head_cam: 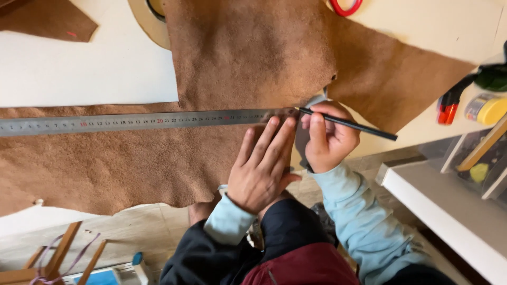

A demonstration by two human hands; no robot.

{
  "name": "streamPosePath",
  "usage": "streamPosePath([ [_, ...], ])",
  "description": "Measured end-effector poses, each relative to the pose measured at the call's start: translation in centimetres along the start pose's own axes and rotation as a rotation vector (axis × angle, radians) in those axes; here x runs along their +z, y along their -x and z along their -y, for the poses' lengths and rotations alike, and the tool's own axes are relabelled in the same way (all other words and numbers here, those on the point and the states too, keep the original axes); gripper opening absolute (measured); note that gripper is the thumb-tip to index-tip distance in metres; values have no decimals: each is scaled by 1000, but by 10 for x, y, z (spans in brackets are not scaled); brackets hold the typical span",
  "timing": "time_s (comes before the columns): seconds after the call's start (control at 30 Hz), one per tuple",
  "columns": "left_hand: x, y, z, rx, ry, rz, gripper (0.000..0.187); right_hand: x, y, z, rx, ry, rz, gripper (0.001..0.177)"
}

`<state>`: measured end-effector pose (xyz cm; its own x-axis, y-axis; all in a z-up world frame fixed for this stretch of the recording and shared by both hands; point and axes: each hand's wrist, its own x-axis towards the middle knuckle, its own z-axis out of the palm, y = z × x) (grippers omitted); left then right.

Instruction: Measuring and marking lines on a piece of brown leather using a metal ruler and a pen for pattern layout.

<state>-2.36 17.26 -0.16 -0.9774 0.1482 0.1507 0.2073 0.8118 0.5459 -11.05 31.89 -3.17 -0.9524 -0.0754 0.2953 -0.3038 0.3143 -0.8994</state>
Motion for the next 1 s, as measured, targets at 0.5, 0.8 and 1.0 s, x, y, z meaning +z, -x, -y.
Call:
streamPosePath([
  [0.5, -102, 58, 110, -305, -414, 49, 103, 3, -6, 27, 133, 250, 176, 19],
  [0.8, -100, 57, 121, -309, -355, -6, 97, 7, -18, 40, 78, 346, 291, 11],
  [1.0, -99, 58, 125, -280, -367, -53, 94, 42, -35, 67, -20, 280, 450, 20],
])
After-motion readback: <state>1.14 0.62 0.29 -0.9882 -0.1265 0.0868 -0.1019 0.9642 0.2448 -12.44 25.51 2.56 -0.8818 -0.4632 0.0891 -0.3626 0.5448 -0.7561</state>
